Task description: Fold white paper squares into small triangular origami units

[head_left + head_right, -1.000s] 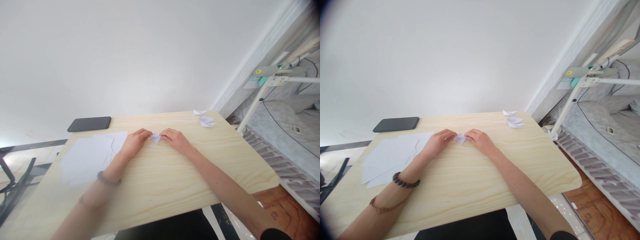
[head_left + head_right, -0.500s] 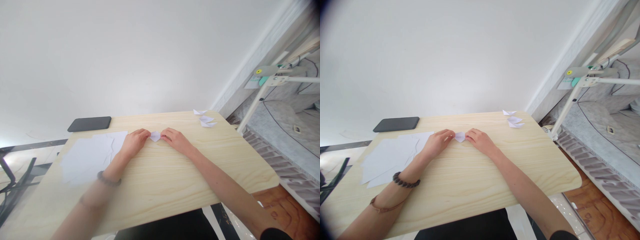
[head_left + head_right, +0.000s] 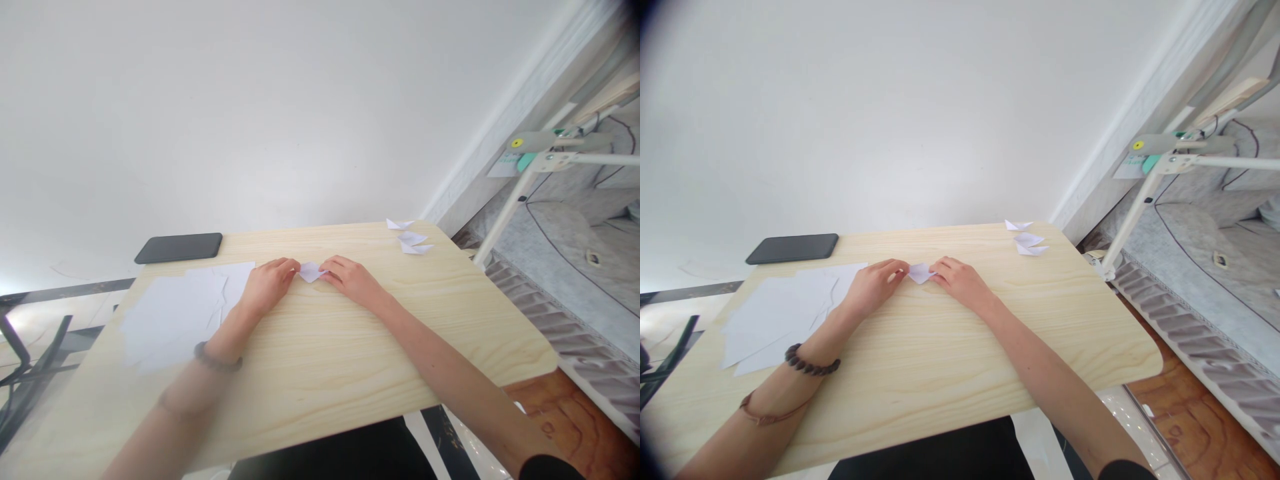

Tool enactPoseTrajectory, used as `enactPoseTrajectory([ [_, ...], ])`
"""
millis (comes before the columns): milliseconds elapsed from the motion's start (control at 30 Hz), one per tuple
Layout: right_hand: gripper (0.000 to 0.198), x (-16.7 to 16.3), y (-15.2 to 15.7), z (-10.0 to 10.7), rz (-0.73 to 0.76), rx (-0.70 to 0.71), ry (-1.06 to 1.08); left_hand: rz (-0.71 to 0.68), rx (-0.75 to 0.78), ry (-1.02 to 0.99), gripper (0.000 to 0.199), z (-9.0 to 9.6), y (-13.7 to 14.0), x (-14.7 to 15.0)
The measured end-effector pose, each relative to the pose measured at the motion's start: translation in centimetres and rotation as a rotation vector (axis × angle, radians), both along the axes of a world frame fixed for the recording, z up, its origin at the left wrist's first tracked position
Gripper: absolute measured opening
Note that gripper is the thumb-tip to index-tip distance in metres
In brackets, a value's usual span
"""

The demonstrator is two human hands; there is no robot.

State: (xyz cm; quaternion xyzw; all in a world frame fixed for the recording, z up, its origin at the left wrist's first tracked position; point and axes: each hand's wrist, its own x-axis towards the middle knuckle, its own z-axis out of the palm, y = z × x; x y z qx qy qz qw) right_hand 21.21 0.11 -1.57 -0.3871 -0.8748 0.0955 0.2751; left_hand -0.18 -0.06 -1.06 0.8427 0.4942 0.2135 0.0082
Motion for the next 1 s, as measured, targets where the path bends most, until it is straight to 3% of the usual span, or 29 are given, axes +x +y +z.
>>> enactPoseTrajectory([
  [767,0.018,-0.11,-0.01,0.03,-0.022,0.049,-0.1,-0.023,-0.012,0.012,0.019,0.05,-0.03,0.07],
  [1000,0.016,-0.07,-0.2,0.06,-0.008,0.034,-0.072,-0.087,-0.044,-0.027,0.024,-0.06,-0.01,0.06],
])
